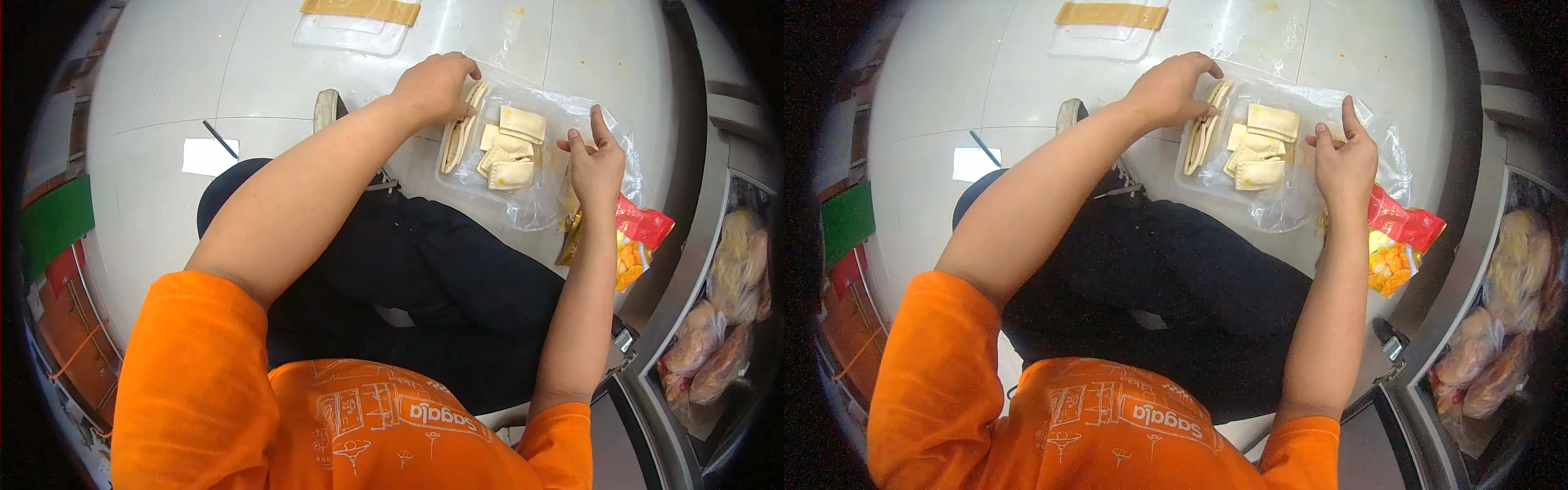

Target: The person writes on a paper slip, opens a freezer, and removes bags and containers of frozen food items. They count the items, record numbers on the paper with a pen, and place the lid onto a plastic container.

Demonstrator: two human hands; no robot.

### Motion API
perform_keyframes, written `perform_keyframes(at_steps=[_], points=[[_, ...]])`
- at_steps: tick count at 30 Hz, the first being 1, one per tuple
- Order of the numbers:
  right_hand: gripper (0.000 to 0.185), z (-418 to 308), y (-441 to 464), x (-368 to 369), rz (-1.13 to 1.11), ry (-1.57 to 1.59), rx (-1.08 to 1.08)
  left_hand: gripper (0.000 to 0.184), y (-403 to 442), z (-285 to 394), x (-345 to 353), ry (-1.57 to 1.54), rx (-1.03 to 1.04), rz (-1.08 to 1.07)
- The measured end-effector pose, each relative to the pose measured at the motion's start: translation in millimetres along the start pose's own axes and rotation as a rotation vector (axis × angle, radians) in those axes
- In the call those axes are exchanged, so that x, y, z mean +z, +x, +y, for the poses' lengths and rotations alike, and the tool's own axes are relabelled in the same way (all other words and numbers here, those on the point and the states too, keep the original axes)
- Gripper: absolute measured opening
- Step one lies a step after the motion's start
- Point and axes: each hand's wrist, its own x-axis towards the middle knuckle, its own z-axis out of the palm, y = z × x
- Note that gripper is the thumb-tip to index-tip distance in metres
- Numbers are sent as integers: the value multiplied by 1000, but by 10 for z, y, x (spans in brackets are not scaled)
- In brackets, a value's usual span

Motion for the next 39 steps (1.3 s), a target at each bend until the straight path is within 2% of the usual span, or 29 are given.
perform_keyframes(at_steps=[16, 25, 31, 34, 39], points=[[60, 56, 23, -16, -15, -5, 21, 54, 45, -23, 93, -85, -82, 22], [60, 72, 29, -12, -28, -12, 31, 51, 25, -8, 69, -35, -23, 35], [60, 50, 16, -26, -33, -36, 44, 51, 29, 34, -18, -101, -125, -36], [59, 84, 31, -23, -20, -33, 33, 47, 53, -40, 33, -59, -48, 11], [57, 36, 18, -34, -8, -54, 50, 41, 92, -91, 55, -123, -80, 21]])
